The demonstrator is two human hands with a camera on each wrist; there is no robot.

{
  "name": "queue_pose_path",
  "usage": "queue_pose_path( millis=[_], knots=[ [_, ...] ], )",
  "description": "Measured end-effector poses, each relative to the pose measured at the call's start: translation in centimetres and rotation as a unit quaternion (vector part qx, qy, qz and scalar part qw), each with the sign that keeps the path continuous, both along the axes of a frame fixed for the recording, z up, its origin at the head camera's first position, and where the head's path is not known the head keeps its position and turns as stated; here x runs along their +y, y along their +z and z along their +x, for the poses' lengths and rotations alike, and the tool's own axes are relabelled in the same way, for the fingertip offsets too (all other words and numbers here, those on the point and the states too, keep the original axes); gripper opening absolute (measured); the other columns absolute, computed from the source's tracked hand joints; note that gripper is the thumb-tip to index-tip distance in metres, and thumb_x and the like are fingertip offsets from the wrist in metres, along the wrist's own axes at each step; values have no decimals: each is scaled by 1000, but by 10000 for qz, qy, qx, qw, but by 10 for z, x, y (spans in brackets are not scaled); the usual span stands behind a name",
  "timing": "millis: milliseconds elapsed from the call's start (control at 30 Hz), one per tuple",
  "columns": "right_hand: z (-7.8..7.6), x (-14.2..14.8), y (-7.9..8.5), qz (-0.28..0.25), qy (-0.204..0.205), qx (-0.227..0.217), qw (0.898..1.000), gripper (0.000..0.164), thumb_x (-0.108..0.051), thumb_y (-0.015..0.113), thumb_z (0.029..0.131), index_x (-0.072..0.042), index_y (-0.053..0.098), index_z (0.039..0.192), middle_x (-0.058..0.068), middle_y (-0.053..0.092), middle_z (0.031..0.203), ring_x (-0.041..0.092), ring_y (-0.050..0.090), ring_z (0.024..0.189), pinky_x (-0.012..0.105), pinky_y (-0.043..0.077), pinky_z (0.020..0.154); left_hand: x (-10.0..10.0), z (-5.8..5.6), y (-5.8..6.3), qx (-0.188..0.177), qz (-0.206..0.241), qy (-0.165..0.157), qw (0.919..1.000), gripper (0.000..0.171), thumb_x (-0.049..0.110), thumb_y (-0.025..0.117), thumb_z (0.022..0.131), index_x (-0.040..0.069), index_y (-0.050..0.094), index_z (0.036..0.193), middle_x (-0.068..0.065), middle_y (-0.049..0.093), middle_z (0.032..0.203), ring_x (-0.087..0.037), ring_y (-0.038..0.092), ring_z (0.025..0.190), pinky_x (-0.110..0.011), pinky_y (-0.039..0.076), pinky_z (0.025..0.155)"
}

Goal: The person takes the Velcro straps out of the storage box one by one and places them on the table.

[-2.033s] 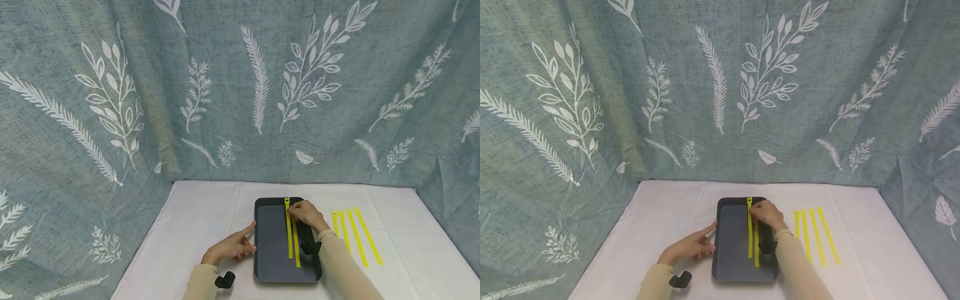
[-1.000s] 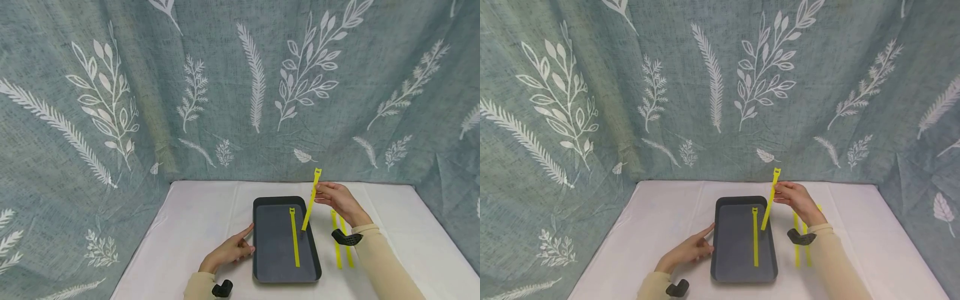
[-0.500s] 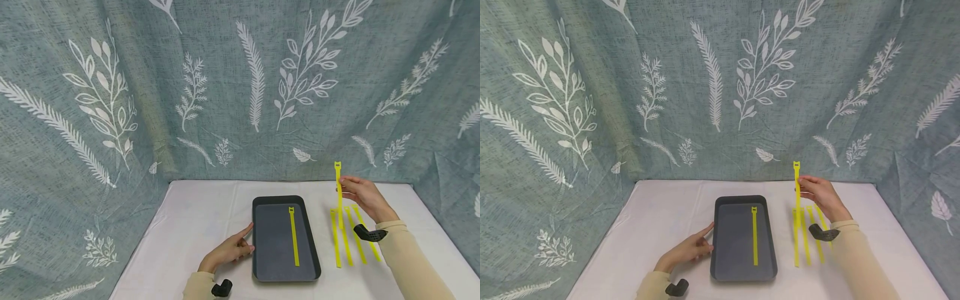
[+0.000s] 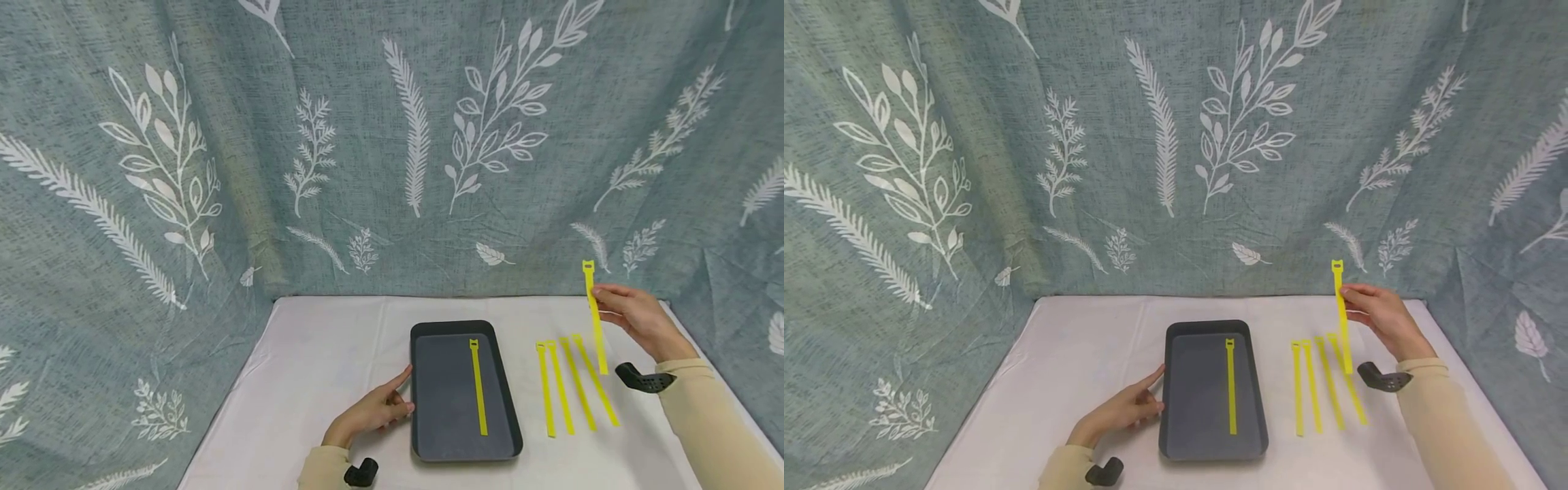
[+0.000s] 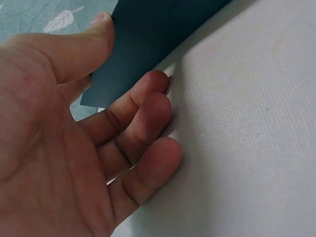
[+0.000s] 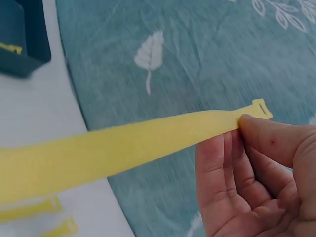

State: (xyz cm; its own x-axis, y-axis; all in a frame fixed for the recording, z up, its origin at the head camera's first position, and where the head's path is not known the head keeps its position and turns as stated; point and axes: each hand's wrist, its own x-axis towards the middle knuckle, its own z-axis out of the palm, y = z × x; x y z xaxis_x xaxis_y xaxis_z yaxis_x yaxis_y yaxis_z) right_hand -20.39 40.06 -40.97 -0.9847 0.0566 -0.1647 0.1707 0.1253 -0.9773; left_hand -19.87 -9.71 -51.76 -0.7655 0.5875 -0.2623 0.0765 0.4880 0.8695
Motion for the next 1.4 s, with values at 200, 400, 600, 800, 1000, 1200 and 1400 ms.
queue_pose_path(
  millis=[200,400,600,800,1000,1200,1400],
  knots=[
    [8,22,0,272,-243,-115,9993,25,-40,62,101,-24,59,120,-27,66,94,-5,63,90,18,55,80,0,-2,2,0,-15,24,10000,77,26,66,100,20,23,163,-2,63,85,-13,49,65,-26,39,52],
    [16,36,-11,750,-98,-374,9964,73,-42,55,104,6,32,154,-32,60,96,-11,59,90,18,55,83,0,-1,2,-21,-49,-17,10000,76,26,65,100,18,22,163,-2,62,85,-12,48,64,-25,38,52],
    [22,50,-29,760,-160,-603,9952,67,-38,55,105,7,38,151,-30,62,92,-9,61,86,19,56,81,1,1,4,-40,42,3,10000,76,24,66,100,18,23,163,-4,62,85,-14,48,65,-27,38,52],
    [26,59,-48,822,-16,-824,9932,68,-37,56,105,12,39,148,-25,63,93,-6,62,86,20,56,80,0,1,2,-20,-14,6,10000,76,25,66,100,18,23,163,-2,62,85,-14,49,66,-27,38,52],
    [29,63,-62,965,152,-985,9903,61,-33,55,106,15,44,142,-22,62,93,-1,61,84,20,56,79,-1,1,1,2,-25,5,10000,76,25,66,100,18,23,163,-2,62,85,-14,49,67,-27,38,52],
    [26,64,-76,1124,106,-1253,9857,67,-37,56,105,15,42,144,-15,62,94,4,59,82,23,55,76,-1,2,3,9,8,-16,10000,76,25,66,100,17,23,163,-3,63,85,-14,49,66,-27,38,52],
    [24,60,-89,1195,72,-1317,9840,67,-33,55,105,17,37,146,-16,63,95,4,59,83,24,55,76,0,3,4,-23,38,14,10000,76,26,66,100,19,23,163,-2,62,85,-14,50,67,-27,38,52]
  ],
)
